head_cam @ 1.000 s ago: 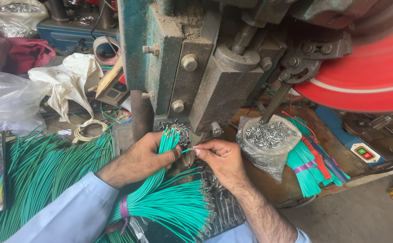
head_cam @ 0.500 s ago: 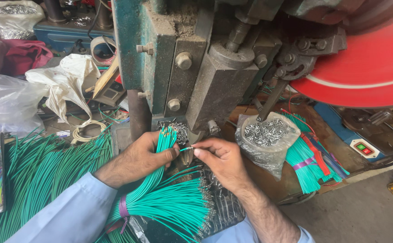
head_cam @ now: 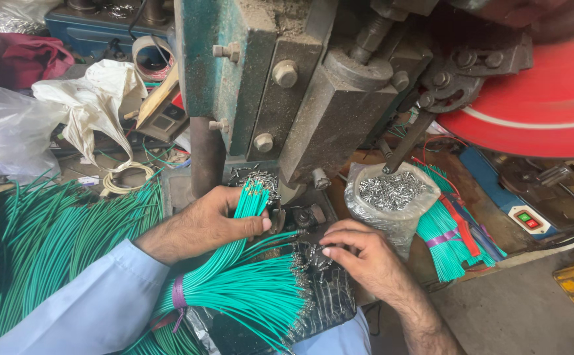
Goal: The person repeatedly inserts green insulated wires into a crimping machine and presses metal terminals onto the wire ends. The person handles bundles of green wires and a bag of metal terminals, operating the machine to crimp each wire individually.
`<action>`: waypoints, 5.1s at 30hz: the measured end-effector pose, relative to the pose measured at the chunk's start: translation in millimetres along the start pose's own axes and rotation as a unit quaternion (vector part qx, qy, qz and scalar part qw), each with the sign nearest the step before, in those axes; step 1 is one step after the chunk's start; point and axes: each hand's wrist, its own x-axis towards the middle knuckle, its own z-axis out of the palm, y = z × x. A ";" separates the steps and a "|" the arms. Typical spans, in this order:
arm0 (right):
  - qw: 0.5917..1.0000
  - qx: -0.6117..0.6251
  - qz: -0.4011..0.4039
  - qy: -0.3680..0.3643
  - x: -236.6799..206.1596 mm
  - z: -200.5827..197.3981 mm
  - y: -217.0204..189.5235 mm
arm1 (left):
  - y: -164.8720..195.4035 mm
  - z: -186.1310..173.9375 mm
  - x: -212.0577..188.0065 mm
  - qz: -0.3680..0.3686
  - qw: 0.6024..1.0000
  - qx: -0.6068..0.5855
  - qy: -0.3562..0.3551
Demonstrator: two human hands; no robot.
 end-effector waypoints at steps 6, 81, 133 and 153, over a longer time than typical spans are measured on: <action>0.989 -0.065 -0.114 0.069 -5.2 9.5 -4.6 | 5.2 5.4 2.4 -0.041 0.999 -0.011 0.009; 0.958 0.247 -0.098 0.112 25.6 44.7 31.5 | -3.9 -7.0 -6.8 -0.020 0.998 -0.061 -0.009; 0.948 0.267 -0.120 0.121 14.9 55.0 59.4 | 2.9 2.7 -16.9 -0.018 1.000 -0.005 -0.010; 0.946 0.260 -0.115 0.154 5.2 62.9 53.6 | 6.5 5.0 -24.7 -0.013 0.999 0.036 -0.011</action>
